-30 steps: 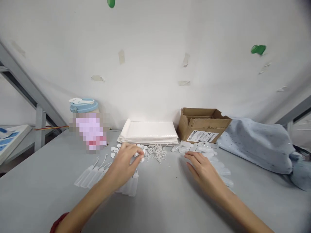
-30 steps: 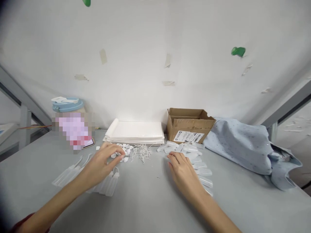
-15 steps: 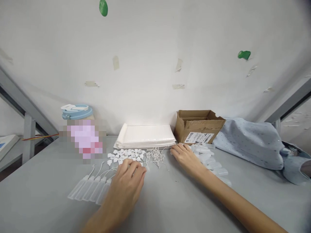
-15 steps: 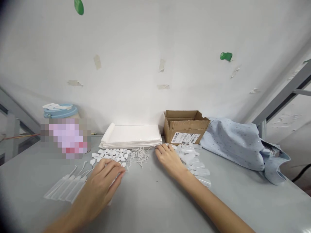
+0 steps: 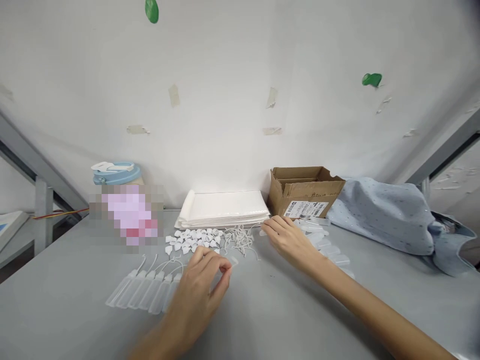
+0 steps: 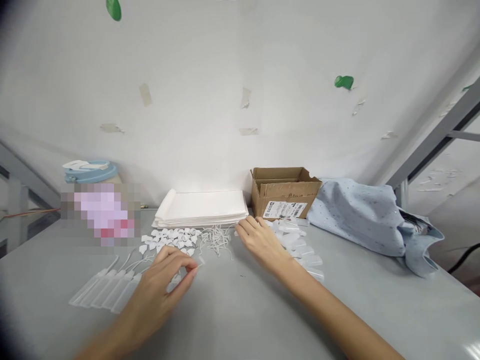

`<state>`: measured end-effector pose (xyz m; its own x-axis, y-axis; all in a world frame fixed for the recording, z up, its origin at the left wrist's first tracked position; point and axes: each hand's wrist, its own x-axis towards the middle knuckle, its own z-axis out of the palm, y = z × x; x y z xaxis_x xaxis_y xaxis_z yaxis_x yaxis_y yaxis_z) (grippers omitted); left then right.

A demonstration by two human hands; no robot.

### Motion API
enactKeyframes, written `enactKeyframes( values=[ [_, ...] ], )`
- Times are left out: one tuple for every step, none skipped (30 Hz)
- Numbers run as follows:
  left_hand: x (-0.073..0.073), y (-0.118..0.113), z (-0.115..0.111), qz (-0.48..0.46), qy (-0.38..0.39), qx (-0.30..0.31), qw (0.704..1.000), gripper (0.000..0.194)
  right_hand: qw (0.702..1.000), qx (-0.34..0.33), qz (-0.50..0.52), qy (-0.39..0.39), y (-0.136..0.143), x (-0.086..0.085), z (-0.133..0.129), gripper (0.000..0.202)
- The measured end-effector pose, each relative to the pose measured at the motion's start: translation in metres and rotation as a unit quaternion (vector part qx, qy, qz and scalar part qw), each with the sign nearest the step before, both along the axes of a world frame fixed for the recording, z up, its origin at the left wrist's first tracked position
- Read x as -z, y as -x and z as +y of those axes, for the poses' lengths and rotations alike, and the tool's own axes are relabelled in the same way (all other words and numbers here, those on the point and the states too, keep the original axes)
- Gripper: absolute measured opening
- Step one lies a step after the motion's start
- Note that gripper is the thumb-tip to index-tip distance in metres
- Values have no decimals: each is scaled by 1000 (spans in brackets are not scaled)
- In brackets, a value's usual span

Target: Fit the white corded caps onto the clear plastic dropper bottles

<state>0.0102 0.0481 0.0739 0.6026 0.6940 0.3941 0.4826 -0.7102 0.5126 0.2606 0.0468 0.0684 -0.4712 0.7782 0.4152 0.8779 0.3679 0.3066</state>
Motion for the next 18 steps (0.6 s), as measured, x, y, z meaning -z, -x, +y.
enactKeyframes(
  values=[
    [-1, -1, -1, -5, 23, -5, 1000, 17, 1000, -10, 15, -2, 4, -3, -4, 24],
    [-2, -2, -3, -9, 46, -10, 999, 18, 999, -24, 34, -2, 9, -5, -8, 22],
    [-3, -3, -4, -13, 69, -15, 997, 18, 997, -43, 66, -4, 15, -8, -13, 22],
    [-5, -4, -5, -15, 93, -19, 995, 18, 993, -60, 100, 0, 21, -10, -18, 21],
    [-6, -4, -7, -16, 117, -22, 993, 18, 989, -76, 130, 3, 27, -11, -24, 21],
    [-8, -5, -8, -15, 141, -22, 990, 18, 984, -83, 156, 7, 33, -11, -31, 21],
    [-10, -6, -9, -13, 168, -20, 986, 17, 981, -87, 170, 18, 38, -11, -38, 22],
    [-12, -6, -11, -9, 194, -15, 981, 17, 979, -91, 179, 28, 43, -9, -45, 22],
    [-14, -7, -12, -6, 219, -9, 976, 17, 978, -95, 182, 35, 46, -7, -52, 23],
    [-15, -8, -13, -3, 240, -1, 971, 17, 977, -96, 184, 39, 48, -4, -58, 23],
    [-16, -8, -15, 0, 258, 5, 966, 16, 977, -94, 189, 35, 50, -1, -64, 24],
    [-16, -9, -16, 4, 270, 11, 963, 16, 977, -93, 191, 27, 50, 2, -70, 24],
    [-16, -10, -18, 7, 277, 15, 961, 15, 977, -90, 191, 23, 51, 5, -74, 25],
    [-15, -11, -19, 8, 279, 19, 960, 15, 977, -87, 192, 20, 51, 8, -78, 26],
    [-14, -11, -20, 6, 280, 21, 960, 15, 977, -88, 191, 19, 50, 10, -81, 27],
    [-13, -12, -22, 3, 278, 22, 960, 15, 977, -91, 189, 22, 50, 10, -83, 28],
    [-13, -12, -23, -2, 276, 24, 961, 15, 977, -96, 190, 23, 50, 11, -85, 30],
    [-12, -13, -23, -6, 273, 26, 962, 15, 976, -102, 190, 24, 50, 10, -86, 32]
  ],
)
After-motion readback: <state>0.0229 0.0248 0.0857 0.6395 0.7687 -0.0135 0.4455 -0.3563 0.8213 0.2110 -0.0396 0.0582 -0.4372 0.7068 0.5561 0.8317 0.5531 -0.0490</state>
